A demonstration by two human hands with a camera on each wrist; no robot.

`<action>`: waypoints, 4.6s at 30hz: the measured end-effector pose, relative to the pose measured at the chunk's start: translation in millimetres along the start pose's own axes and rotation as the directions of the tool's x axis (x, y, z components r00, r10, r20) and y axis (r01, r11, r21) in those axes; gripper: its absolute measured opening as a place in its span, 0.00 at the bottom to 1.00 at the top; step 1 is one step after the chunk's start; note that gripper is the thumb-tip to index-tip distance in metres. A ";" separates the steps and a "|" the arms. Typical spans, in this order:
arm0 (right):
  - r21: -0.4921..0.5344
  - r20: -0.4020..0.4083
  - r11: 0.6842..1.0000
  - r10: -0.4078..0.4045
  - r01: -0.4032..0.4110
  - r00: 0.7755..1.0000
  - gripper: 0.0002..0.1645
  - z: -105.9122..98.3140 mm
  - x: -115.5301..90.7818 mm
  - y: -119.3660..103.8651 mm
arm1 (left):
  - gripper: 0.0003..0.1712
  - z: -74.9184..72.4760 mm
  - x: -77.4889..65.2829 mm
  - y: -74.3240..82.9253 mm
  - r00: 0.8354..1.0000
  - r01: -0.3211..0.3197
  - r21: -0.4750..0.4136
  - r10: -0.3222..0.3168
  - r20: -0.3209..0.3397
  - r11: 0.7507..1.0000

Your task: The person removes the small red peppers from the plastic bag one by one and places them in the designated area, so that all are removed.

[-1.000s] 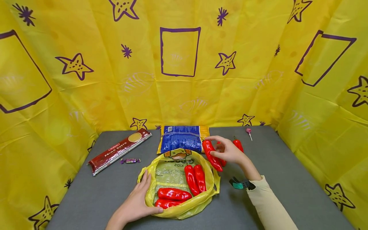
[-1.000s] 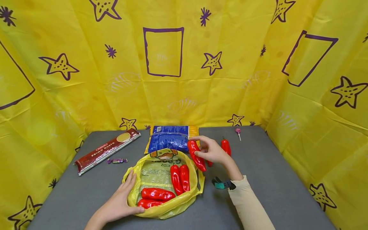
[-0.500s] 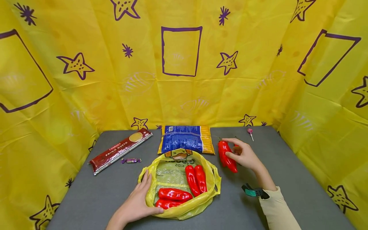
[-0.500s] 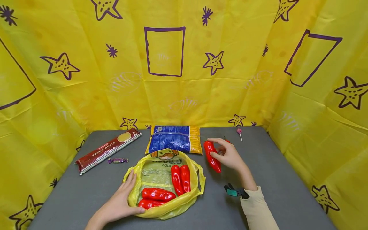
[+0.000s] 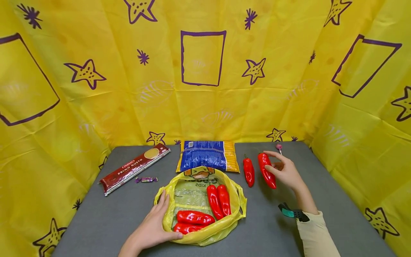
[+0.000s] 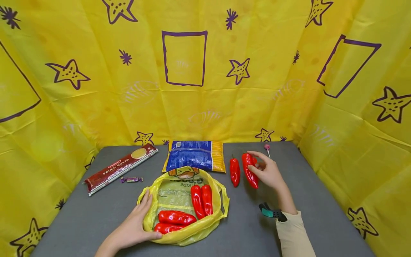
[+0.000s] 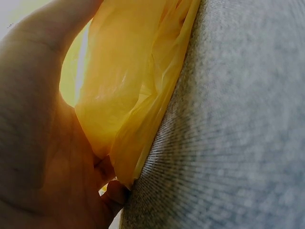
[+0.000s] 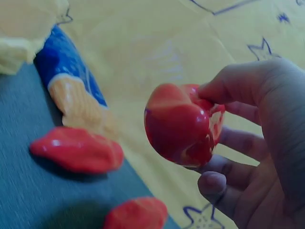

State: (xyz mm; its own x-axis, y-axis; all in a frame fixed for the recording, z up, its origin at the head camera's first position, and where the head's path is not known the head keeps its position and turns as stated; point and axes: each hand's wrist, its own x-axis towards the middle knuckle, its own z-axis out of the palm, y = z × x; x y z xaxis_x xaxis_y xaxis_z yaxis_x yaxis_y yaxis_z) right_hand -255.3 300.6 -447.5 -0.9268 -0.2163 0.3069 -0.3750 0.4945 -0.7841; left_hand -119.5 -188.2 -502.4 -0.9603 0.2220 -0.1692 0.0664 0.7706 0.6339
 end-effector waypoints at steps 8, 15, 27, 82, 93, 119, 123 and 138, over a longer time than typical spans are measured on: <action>-0.051 -0.143 0.986 0.150 -0.159 0.978 0.34 -23.2 -4.1 37.6 | 0.85 0.5 1.6 -0.3 1.000 -0.009 0.003 0.009 -0.009 1.000; -0.045 -0.223 0.927 0.353 -0.372 0.908 0.36 -30.9 -11.7 62.7 | 0.85 0.4 0.7 -0.8 1.000 -0.007 0.003 0.007 -0.011 1.000; -0.131 -0.276 0.926 0.308 -0.353 0.910 0.31 -20.9 -14.8 88.9 | 0.85 0.4 -1.4 -1.6 1.000 -0.026 0.007 0.027 -0.011 1.000; -0.277 -0.364 0.950 0.033 -0.142 0.931 0.30 0.1 7.6 31.4 | 0.84 0.6 -0.4 -2.0 1.000 -0.014 0.012 0.014 0.006 1.000; -0.181 -0.174 0.982 -0.081 0.049 0.981 0.31 44.0 10.9 -23.4 | 0.85 -0.6 -0.4 -2.1 0.999 -0.038 0.019 0.038 -0.007 0.999; 0.071 0.350 0.972 -0.236 0.225 0.907 0.25 147.1 54.9 -116.0 | 0.85 0.3 -1.4 -0.6 0.998 -0.054 0.023 0.055 -0.018 0.998; 0.049 0.449 0.967 -0.244 0.249 0.859 0.24 161.8 66.1 -125.2 | 0.84 -0.5 -1.8 -0.8 0.999 -0.052 0.021 0.053 -0.015 0.998; 0.177 0.808 0.946 -0.298 0.272 0.508 0.24 223.3 82.9 -119.3 | 0.84 -0.1 -1.2 -2.0 0.996 -0.081 0.018 0.081 -0.023 0.997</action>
State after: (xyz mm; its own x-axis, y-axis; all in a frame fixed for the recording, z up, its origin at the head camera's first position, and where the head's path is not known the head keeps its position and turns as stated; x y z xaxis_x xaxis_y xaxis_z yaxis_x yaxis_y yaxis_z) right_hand -283.4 35.7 -449.0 -0.3446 -0.9376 -0.0469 -0.6038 0.2596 -0.7537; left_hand -118.6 -190.0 -503.4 -0.9577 0.2699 -0.0996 0.1487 0.7608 0.6317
